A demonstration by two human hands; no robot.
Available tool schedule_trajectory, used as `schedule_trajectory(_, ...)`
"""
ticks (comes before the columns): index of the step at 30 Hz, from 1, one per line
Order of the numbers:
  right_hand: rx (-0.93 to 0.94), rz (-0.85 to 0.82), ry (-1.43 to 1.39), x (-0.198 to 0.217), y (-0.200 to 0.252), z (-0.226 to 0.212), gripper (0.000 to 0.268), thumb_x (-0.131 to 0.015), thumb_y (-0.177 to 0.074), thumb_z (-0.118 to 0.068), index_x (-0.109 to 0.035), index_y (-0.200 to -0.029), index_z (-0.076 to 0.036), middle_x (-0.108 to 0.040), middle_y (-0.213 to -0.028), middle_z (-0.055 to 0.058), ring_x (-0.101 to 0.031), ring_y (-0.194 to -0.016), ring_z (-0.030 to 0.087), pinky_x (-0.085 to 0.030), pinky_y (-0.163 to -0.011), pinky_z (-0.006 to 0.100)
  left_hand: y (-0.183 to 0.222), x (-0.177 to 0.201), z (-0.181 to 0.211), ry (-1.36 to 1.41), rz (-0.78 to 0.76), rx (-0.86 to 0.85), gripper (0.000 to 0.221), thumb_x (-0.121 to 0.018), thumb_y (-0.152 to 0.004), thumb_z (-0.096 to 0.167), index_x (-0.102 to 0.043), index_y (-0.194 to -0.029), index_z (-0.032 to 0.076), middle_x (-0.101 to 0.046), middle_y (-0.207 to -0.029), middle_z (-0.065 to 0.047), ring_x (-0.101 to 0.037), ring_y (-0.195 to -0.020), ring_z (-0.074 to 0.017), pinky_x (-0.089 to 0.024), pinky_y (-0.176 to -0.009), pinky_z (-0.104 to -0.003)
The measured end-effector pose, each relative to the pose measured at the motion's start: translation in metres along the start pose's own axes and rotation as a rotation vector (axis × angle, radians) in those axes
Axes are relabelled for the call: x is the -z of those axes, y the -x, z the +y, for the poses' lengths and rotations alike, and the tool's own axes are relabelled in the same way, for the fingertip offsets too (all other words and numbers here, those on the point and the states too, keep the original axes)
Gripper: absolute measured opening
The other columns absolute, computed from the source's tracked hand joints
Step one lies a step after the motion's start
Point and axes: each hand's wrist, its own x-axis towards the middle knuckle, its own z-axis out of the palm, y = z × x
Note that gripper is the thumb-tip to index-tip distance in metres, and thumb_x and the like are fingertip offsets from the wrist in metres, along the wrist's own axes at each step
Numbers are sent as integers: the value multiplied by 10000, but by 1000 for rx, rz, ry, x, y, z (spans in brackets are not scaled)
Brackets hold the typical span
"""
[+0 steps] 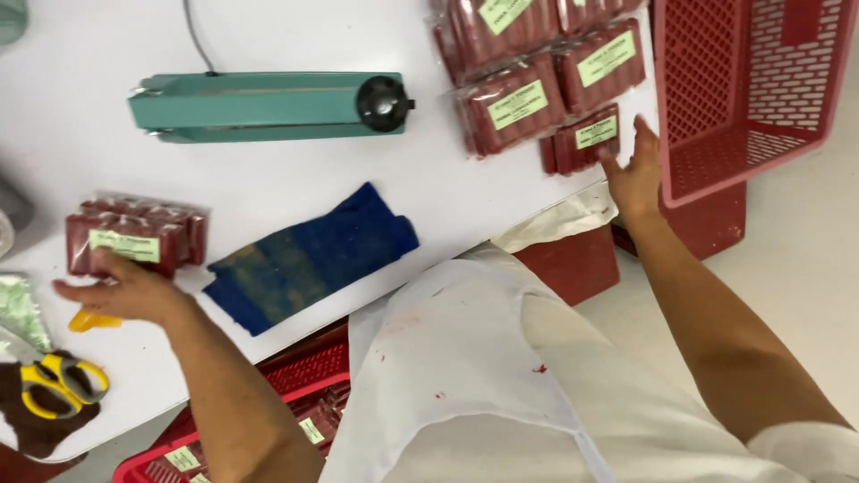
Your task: The person repeatedly picks up vacuum-sealed packages of pork longganisa, places them into a heat-sealing machine, and seals the packages. After sealing, the person places the packages into a red basket. The process is repeated for multiple packages throughout the clip.
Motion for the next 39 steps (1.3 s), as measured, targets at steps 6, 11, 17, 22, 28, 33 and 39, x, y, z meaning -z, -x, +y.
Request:
schedule_trajectory(6,-530,-174,-288,-28,-33,44,995,-954,-904,-271,-244,-1590,-145,-616,-1316,185,-633,-1207,335,-563,-1008,377,54,75,148,58,-117,-199,522,-600,-1261,307,-222,-1592,168,-389,-1451,-231,-523,-1319,-377,-488,-1150,-526)
schedule_trajectory(11,-793,46,-588,31,7,-84,424,-934,-751,-83,-679,-1090,-103,-539,-686,18,-572,-501,169,-423,-377,302,184,70,244,645,-847,-48,318,-749,-885,-108,-683,-1182,-16,-648,-1179,-236,-700,-995,-372,-591,-802,-420)
schedule_trajectory(17,-494,-183,-1206,31,36,-164,538,-835,-711,20,-536,-1152,-51,-654,-1174,116,-721,-990,232,-616,-755,274,271,45,334,1261,-2085,659,1034,-863,-817,247,-212,-1607,102,-266,-1604,-291,-325,-1438,-432,-264,-1206,-534)
schedule_trajectory(22,-131,-639,-1593,30,4,-227,599,-891,-677,-198,-506,-1087,8,-337,-1533,266,-535,-1323,452,-517,-1041,521,249,33,312,1906,-1412,1074,465,-822,-774,74,-622,-1188,148,-682,-1222,-186,-650,-1162,-385,-521,-945,-487)
schedule_trajectory(28,-218,-382,-1390,-2,-26,-239,523,-725,-799,148,-533,-1251,-34,-603,-1175,60,-692,-972,184,-594,-876,253,161,66,295,1421,-1290,867,406,-823,-777,-6,-629,-1129,52,-738,-1035,-178,-734,-937,-277,-610,-777,-390)
schedule_trajectory(33,52,-56,-1163,-10,-76,-256,434,-761,-880,143,-544,-1230,7,-595,-1124,75,-637,-991,154,-531,-889,233,157,36,271,907,-1279,883,452,-918,-729,102,-715,-1133,110,-742,-972,-122,-727,-841,-236,-648,-691,-409)
schedule_trajectory(39,728,-42,-647,-4,-122,-336,280,-688,-1041,-141,-677,-1230,66,-608,-1192,203,-497,-1238,421,-344,-1114,534,116,34,340,1362,-1053,988,197,-789,-868,203,-653,-1004,252,-745,-988,34,-732,-898,-119,-648,-776,-285)
